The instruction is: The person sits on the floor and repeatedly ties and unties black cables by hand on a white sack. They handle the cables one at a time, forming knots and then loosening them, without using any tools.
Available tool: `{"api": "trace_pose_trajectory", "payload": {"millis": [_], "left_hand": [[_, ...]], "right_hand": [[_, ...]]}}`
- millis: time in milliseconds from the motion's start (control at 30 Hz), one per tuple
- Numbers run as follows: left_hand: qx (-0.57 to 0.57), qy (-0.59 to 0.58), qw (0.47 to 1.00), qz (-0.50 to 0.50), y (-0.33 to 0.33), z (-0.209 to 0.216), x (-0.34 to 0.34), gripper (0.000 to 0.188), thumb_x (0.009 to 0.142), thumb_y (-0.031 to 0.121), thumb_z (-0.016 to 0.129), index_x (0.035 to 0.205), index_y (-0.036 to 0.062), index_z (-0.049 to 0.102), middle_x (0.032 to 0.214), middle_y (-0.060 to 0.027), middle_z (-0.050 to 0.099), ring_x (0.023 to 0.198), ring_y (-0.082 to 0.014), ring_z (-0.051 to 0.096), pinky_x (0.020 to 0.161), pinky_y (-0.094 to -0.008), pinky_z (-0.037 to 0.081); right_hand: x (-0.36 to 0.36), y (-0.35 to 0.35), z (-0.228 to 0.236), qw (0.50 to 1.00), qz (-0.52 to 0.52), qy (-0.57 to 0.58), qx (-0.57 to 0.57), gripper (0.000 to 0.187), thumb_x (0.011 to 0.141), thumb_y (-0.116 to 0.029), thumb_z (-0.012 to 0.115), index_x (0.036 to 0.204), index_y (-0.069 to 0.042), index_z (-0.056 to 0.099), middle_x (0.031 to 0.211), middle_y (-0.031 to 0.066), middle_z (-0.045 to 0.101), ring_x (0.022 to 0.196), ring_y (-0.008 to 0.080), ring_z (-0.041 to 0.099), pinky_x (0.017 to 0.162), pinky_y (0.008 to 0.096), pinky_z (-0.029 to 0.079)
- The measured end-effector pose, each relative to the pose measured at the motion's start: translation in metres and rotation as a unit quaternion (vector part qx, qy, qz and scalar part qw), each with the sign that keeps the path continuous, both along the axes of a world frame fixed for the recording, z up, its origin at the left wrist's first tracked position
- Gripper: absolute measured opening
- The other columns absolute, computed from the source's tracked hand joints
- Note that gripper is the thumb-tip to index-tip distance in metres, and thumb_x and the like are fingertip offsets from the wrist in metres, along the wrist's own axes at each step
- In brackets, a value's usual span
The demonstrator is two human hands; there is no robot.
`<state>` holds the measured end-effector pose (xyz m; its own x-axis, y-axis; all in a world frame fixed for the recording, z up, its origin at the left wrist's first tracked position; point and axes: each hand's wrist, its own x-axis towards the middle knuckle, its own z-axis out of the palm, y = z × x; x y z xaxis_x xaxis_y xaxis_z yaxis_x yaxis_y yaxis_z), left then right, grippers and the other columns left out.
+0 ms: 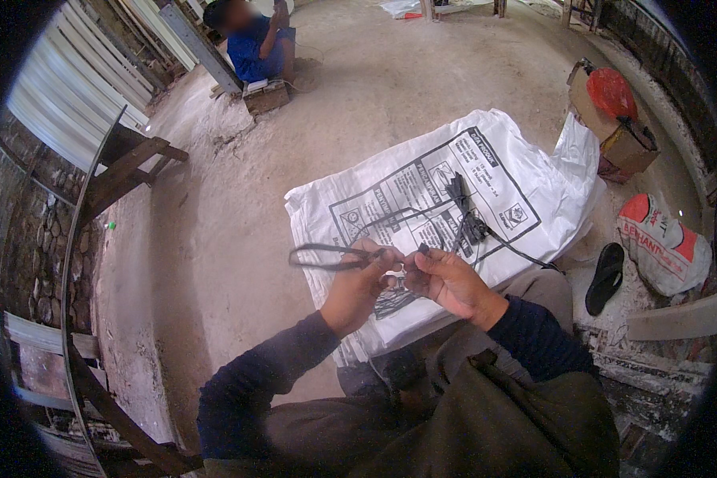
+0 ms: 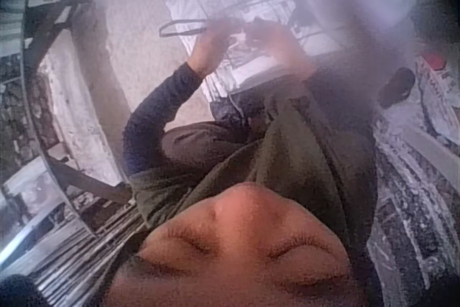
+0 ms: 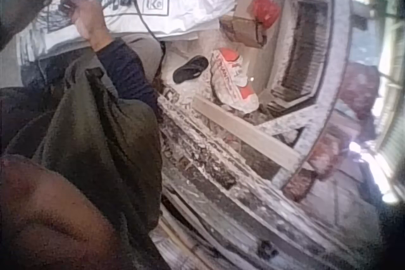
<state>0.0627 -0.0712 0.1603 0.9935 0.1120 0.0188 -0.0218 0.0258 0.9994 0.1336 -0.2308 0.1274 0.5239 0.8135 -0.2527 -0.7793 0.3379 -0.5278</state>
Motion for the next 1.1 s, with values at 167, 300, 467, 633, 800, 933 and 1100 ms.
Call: {"api": "trace_pose_trajectory", "payload": {"millis": [167,300,467,633,800,933,1100], "left_hand": [[-0.154,0.086,0.984,-0.015,-0.003,0.001,0.004,0.016,0.080,0.006,0.059,0.083,0.0061,0.043,0.075,-0.0050,0.055,0.069,-0.0113,0.054,0.058,-0.0219,0.043],[-0.152,0.139,0.978,-0.006,-0.004,0.004,0.005,0.019,0.077,0.007,0.062,0.080,0.0053,0.044,0.069,-0.0052,0.055,0.060,-0.0108,0.053,0.055,-0.0210,0.043],[-0.157,0.152,0.976,-0.009,-0.008,0.007,0.002,0.019,0.075,0.007,0.064,0.078,0.0044,0.046,0.070,-0.0051,0.056,0.058,-0.0098,0.052,0.052,-0.0198,0.042],[-0.175,0.172,0.968,-0.058,-0.003,0.006,0.002,0.019,0.076,0.009,0.064,0.078,0.0038,0.046,0.070,-0.0053,0.056,0.057,-0.0091,0.051,0.050,-0.0192,0.040],[-0.096,0.178,0.971,-0.129,0.003,0.018,0.005,0.020,0.074,0.006,0.065,0.081,0.0023,0.046,0.071,-0.0057,0.057,0.056,-0.0090,0.051,0.049,-0.0191,0.039],[-0.063,0.169,0.979,-0.094,0.004,0.019,0.001,0.023,0.073,0.002,0.065,0.085,0.0016,0.046,0.073,-0.0056,0.057,0.063,-0.0095,0.054,0.055,-0.0201,0.043],[0.002,0.091,0.993,-0.079,-0.005,0.020,0.003,0.024,0.072,0.003,0.066,0.088,0.0040,0.048,0.086,-0.0056,0.056,0.080,-0.0107,0.055,0.067,-0.0231,0.046]], "right_hand": [[-0.001,-0.002,0.003,0.996,-0.035,-0.048,-0.062,0.019,0.083,-0.015,0.056,0.095,-0.001,0.057,0.088,0.0031,0.058,0.079,0.0104,0.055,0.071,0.0239,0.047],[-0.003,-0.002,0.007,0.982,-0.077,-0.121,-0.125,0.013,0.081,-0.012,0.059,0.090,-0.003,0.059,0.084,0.0029,0.059,0.076,0.0119,0.056,0.069,0.0250,0.047],[-0.005,-0.007,0.013,0.809,-0.182,-0.520,-0.202,0.013,0.073,-0.002,0.064,0.085,-0.003,0.061,0.083,0.0069,0.060,0.073,0.0162,0.057,0.068,0.0273,0.046],[-0.001,-0.009,0.012,0.570,-0.242,-0.774,-0.131,0.024,0.069,0.006,0.062,0.089,-0.005,0.056,0.086,0.0114,0.060,0.077,0.0230,0.060,0.067,0.0306,0.048],[-0.002,-0.006,0.011,0.613,-0.177,-0.768,-0.053,0.028,0.070,0.008,0.058,0.093,-0.005,0.048,0.089,0.0132,0.059,0.083,0.0268,0.061,0.066,0.0328,0.050],[-0.002,-0.006,0.010,0.595,-0.195,-0.773,-0.106,0.019,0.074,0.006,0.056,0.090,-0.003,0.049,0.084,0.0137,0.058,0.076,0.0259,0.060,0.063,0.0306,0.049],[-0.001,-0.008,0.009,0.689,-0.183,-0.672,-0.198,0.009,0.080,-0.003,0.055,0.088,-0.002,0.050,0.076,0.0100,0.057,0.069,0.0183,0.057,0.060,0.0255,0.045]]}}
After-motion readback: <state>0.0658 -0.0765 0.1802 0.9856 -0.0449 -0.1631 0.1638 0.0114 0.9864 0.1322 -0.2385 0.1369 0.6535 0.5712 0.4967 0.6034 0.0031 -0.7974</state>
